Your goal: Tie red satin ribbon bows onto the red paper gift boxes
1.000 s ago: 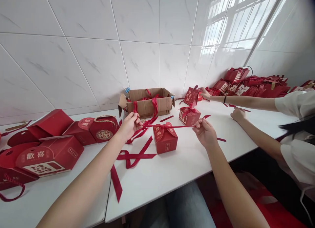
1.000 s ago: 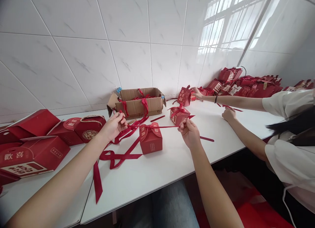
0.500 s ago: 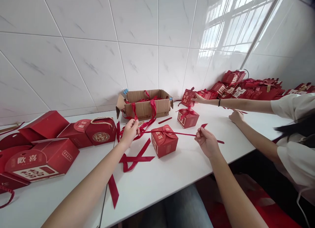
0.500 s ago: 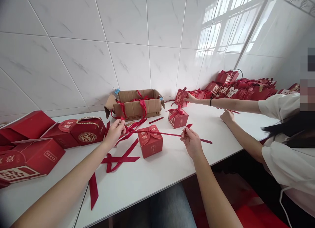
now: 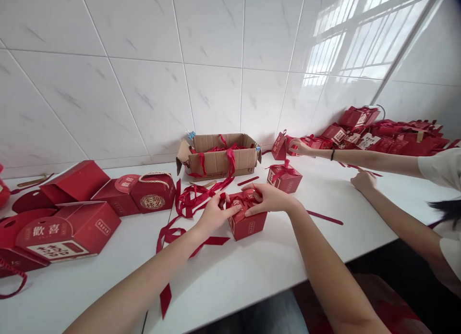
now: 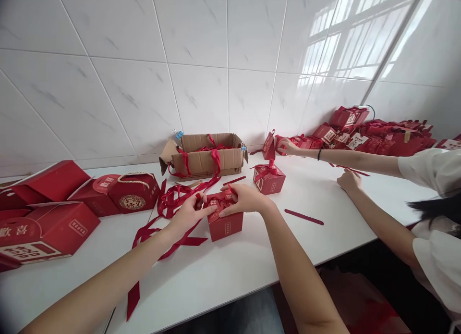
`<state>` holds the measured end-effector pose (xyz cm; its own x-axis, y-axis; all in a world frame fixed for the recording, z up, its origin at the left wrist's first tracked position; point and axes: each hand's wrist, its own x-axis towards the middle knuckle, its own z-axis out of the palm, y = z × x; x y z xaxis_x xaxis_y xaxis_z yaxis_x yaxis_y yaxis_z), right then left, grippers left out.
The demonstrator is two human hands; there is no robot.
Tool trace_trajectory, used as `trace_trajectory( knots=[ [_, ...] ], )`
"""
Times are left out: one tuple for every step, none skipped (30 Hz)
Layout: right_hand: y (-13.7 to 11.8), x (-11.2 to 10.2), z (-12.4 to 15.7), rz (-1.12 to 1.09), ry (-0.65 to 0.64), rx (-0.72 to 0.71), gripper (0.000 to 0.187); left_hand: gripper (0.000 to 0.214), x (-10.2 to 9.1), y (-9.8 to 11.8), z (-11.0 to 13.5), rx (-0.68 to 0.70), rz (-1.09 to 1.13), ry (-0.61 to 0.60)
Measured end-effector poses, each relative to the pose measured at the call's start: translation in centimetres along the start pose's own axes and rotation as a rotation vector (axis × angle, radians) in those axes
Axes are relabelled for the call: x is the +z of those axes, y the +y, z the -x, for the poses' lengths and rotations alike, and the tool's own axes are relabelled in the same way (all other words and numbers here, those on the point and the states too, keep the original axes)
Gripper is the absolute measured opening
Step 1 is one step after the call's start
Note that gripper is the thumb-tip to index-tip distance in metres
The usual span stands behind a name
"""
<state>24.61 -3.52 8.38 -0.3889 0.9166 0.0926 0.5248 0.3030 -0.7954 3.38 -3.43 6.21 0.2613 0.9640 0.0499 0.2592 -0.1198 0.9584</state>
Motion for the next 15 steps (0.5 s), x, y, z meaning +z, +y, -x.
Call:
trace_trajectory(
  knots=[
    [0.3, 0.3, 0.0, -0.004, 0.011, 0.008, 0.066, 0.038, 0.1, 0.0, 0.0, -0.015, 0.011, -0.005],
    [0.6, 0.6, 0.1, -0.013, 0.019, 0.022, 0.063, 0.037, 0.2, 0.0, 0.1, -0.031, 0.026, -0.014],
    [0.7, 0.8, 0.2, -0.024, 0.027, 0.035, 0.061, 0.037, 0.3, -0.1, 0.1, -0.045, 0.041, -0.020],
    [0.8, 0.9, 0.4, -0.035, 0.036, 0.041, 0.059, 0.037, 0.4, -0.1, 0.1, -0.058, 0.054, -0.021],
    [0.8, 1.0, 0.6, -0.044, 0.049, 0.041, 0.057, 0.038, 0.5, -0.2, 0.0, -0.064, 0.066, -0.019],
    [0.8, 1.0, 0.7, -0.055, 0.059, 0.036, 0.058, 0.038, 0.6, -0.4, -0.1, -0.061, 0.078, -0.015],
    [0.8, 1.1, 0.9, -0.077, 0.058, 0.029, 0.059, 0.039, 0.7, -0.6, -0.2, -0.049, 0.088, -0.001],
    [0.9, 1.1, 0.9, -0.117, 0.050, 0.020, 0.059, 0.040, 0.8, -0.8, -0.3, -0.028, 0.092, 0.018],
    [1.0, 1.1, 0.9, -0.178, 0.051, 0.007, 0.058, 0.041, 0.7, -1.0, -0.5, -0.001, 0.081, 0.042],
    [1.3, 1.1, 0.8, -0.259, 0.076, -0.006, 0.055, 0.042, 0.7, -1.2, -0.6, 0.034, 0.053, 0.063],
    [1.6, 1.0, 0.6, -0.346, 0.130, -0.017, 0.051, 0.042, 0.5, -1.3, -0.7, 0.071, 0.001, 0.072],
    [2.1, 1.0, 0.3, -0.423, 0.216, -0.017, 0.049, 0.042, 0.3, -1.4, -0.8, 0.105, -0.071, 0.066],
    [2.7, 0.9, 0.0, -0.470, 0.335, -0.007, 0.048, 0.041, 0.0, -1.3, -0.8, 0.133, -0.159, 0.053],
    [3.3, 0.8, -0.4, -0.478, 0.447, 0.007, 0.051, 0.039, -0.3, -1.2, -0.8, 0.155, -0.253, 0.046],
    [3.9, 0.7, -0.7, -0.453, 0.550, 0.035, 0.054, 0.038, -0.7, -1.1, -0.8, 0.174, -0.342, 0.056]
  ],
)
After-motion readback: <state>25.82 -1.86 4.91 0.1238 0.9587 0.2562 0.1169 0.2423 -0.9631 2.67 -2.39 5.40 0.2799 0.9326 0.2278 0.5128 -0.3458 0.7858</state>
